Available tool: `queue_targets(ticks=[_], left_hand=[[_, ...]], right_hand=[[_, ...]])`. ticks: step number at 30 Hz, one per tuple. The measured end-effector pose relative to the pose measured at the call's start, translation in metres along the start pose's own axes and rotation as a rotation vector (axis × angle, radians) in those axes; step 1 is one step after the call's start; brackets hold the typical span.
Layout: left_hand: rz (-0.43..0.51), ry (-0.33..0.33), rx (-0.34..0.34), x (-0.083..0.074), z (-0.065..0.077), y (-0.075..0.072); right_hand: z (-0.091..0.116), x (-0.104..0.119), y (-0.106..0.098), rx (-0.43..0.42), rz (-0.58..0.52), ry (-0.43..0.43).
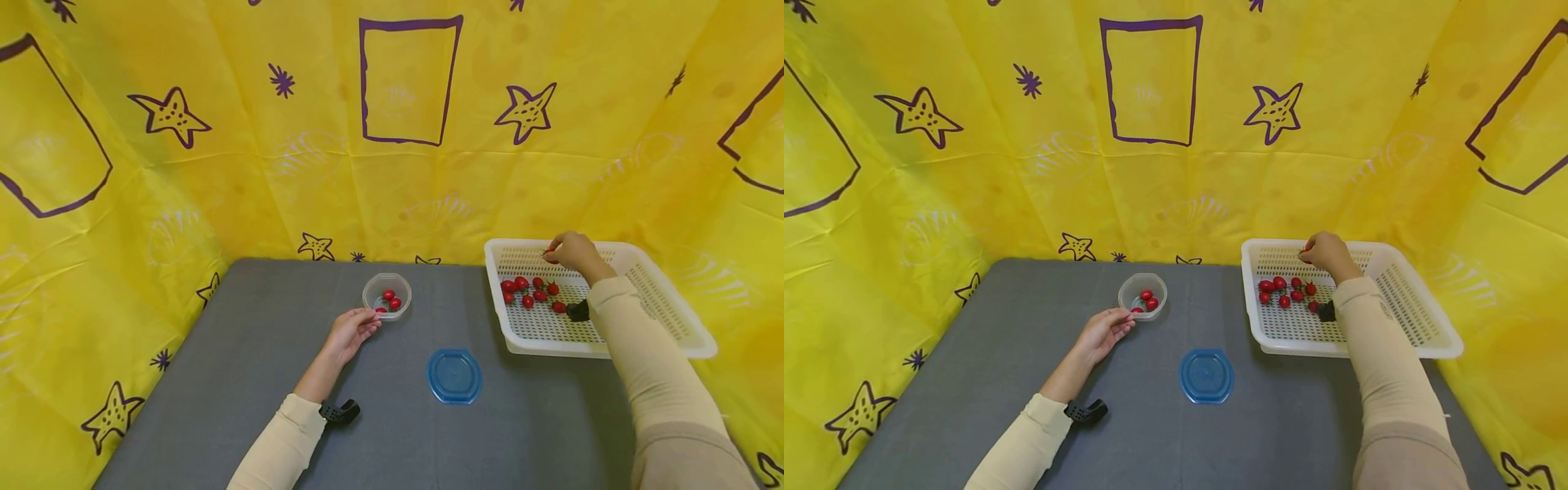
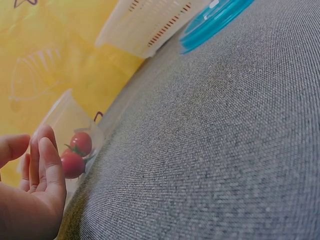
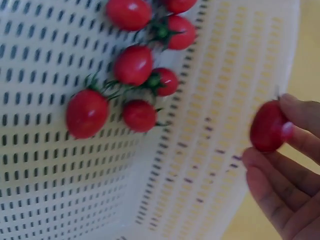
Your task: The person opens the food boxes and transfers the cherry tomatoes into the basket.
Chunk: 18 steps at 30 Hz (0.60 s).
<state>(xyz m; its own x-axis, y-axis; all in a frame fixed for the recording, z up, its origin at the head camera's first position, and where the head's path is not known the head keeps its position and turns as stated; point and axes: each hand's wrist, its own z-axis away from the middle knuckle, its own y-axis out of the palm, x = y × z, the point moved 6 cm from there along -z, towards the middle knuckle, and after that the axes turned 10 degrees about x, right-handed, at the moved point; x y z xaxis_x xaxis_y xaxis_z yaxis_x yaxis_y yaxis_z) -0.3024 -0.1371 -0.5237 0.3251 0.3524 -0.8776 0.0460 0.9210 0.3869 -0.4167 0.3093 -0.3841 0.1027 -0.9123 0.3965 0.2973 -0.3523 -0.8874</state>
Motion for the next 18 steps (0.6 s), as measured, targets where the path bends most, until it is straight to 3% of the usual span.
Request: queue_targets(ticks=[8, 18], left_hand=[[-0.005, 0.007, 0.017, -0.001, 0.001, 0.001], [-0.005, 0.014, 0.017, -0.002, 0.002, 0.001]], right_hand=[[0.004, -0.022, 0.008, -0.079, -0.011, 0.031], [0.002, -0.045, 0.016, -0.095, -0.008, 0.063]])
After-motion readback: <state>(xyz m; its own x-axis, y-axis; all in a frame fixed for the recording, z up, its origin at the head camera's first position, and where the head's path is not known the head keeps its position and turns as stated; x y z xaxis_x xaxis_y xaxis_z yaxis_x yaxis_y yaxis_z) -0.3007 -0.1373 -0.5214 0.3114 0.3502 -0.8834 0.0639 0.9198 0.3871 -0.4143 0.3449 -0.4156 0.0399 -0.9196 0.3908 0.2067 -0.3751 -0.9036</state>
